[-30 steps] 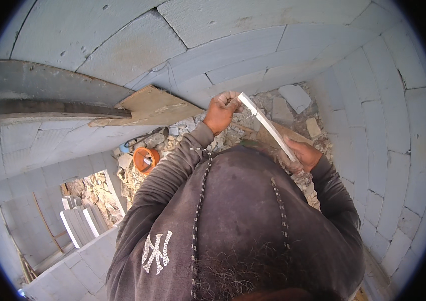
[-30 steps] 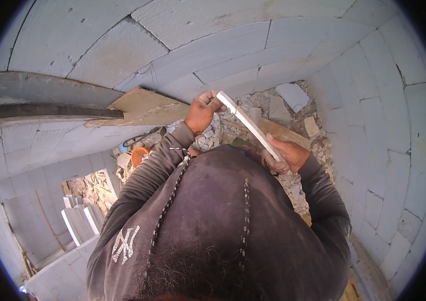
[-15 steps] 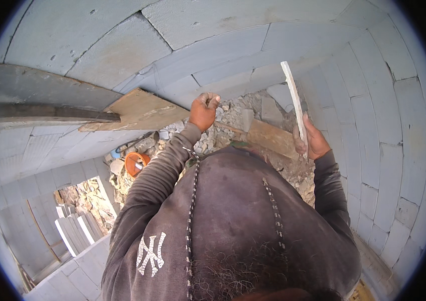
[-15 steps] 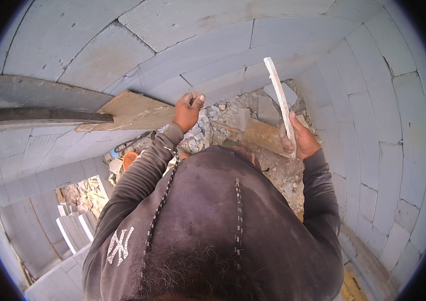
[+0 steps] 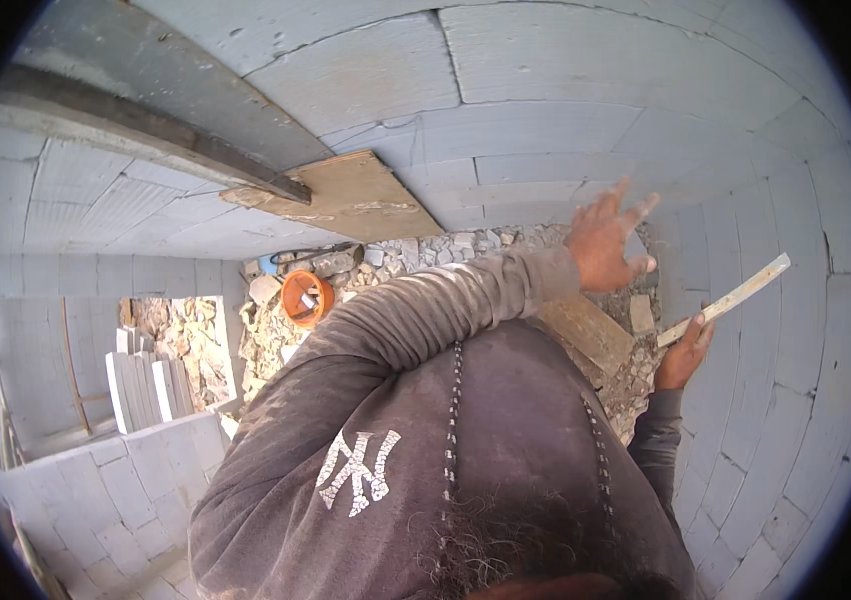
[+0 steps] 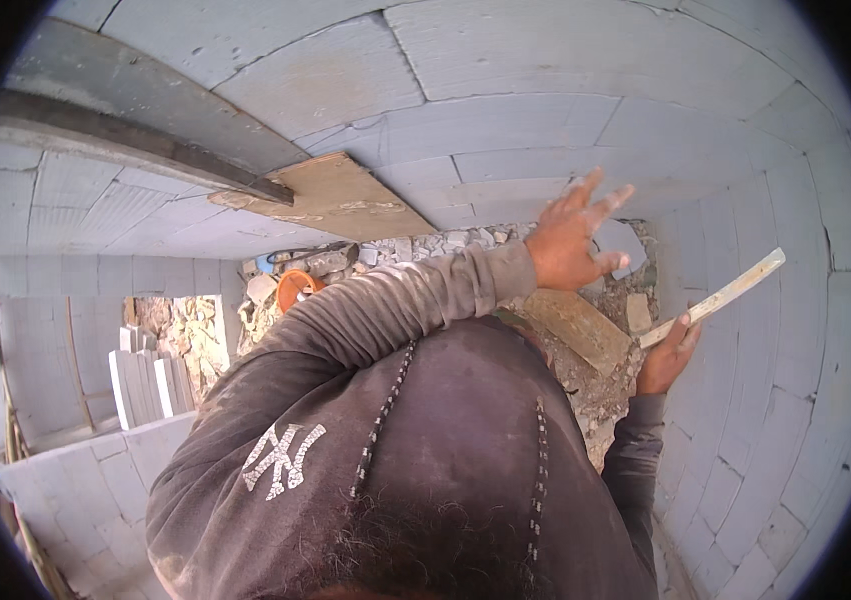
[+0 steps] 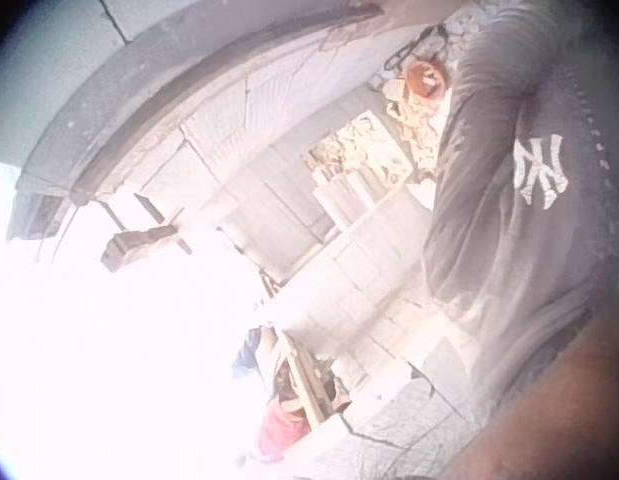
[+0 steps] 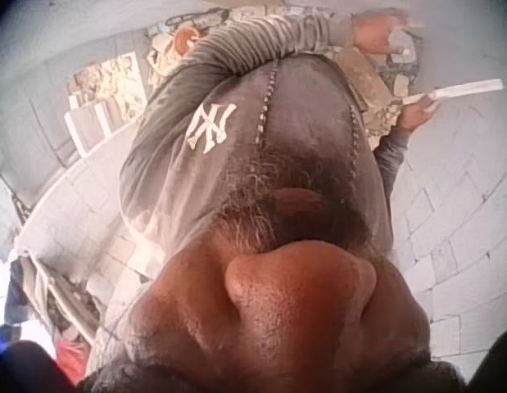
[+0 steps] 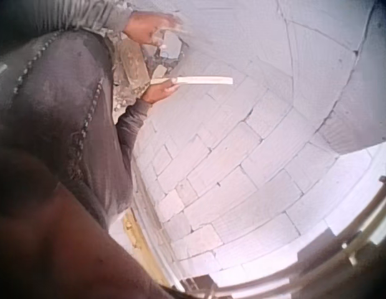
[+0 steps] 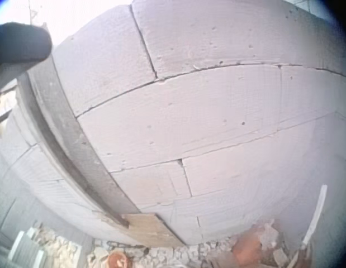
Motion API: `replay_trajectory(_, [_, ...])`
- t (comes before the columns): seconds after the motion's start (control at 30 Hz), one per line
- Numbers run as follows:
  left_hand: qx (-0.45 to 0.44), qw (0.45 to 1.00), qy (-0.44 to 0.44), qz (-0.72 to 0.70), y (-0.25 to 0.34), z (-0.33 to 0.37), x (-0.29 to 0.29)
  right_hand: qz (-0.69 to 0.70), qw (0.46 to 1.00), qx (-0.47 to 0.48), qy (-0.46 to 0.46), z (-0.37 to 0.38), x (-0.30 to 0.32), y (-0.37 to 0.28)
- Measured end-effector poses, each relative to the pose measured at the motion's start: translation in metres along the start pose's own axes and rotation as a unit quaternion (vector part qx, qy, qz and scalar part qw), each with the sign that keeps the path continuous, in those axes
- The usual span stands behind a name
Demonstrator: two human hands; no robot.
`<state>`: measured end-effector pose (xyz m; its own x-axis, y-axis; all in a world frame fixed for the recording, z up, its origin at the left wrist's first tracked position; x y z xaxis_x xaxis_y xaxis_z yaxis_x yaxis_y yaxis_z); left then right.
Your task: The person installs a wooden guide rail against a concrete block wall by hammering nails through it, then holds a smaller wooden piece against the guide to check alignment.
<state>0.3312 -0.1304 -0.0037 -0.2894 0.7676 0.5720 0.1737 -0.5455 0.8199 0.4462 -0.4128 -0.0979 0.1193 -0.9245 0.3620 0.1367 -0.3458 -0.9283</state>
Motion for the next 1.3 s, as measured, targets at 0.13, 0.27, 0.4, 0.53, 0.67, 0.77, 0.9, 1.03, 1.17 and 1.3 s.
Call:
replay_trajectory(0.13, [0.055,0.977,-0.117,-0.172,-0.065,-0.035,0.025,-0.035,0.972,0.049,-0.227,-0.033,-0.053,-0.076])
replay_trajectory(0.27, [0.14,0.928,0.052,-0.341,-0.094,-0.105,0.089,-0.047,0.87,0.139,-0.47,-0.059,-0.11,-0.13])
replay_trajectory(0.4, [0.165,0.83,0.213,-0.489,-0.09,-0.152,0.161,-0.087,0.773,0.3,-0.552,-0.073,-0.169,-0.192])
replay_trajectory(0.53, [0.117,0.732,0.323,-0.589,-0.12,-0.177,0.203,0.026,0.781,0.173,-0.6,-0.075,-0.21,-0.258])
replay_trajectory(0.67, [0.052,0.662,0.373,-0.648,-0.157,-0.193,0.249,0.154,0.804,0.167,-0.549,-0.072,-0.243,-0.322])
replay_trajectory(0.77, [0.018,0.631,0.364,-0.685,-0.179,-0.195,0.272,0.251,0.825,0.182,-0.473,-0.106,-0.279,-0.356])
replay_trajectory(0.9, [0.011,0.578,0.362,-0.731,-0.205,-0.205,0.278,0.232,0.83,0.236,-0.449,-0.131,-0.324,-0.379])
replay_trajectory(1.03, [0.091,0.621,0.346,-0.698,-0.218,-0.224,0.272,0.188,0.834,0.249,-0.456,-0.143,-0.355,-0.399])
replay_trajectory(1.17, [0.22,0.729,0.423,-0.492,-0.233,-0.256,0.268,0.134,0.832,0.285,-0.458,-0.153,-0.372,-0.41])
replay_trajectory(1.3, [0.25,0.774,0.57,-0.112,-0.266,-0.286,0.28,0.12,0.834,0.308,-0.442,-0.164,-0.387,-0.419])
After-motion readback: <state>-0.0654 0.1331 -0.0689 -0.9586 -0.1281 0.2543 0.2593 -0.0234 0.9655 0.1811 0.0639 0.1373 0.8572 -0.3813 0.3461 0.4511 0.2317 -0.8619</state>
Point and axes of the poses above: each hand's wrist, its own z-axis towards the middle knuckle, its own x-axis out of the back of the hand, y = z × x, the point moved 3 cm from there along z, towards the middle knuckle, and after that the axes turned 2 degrees about y, right-handed, at the moved point
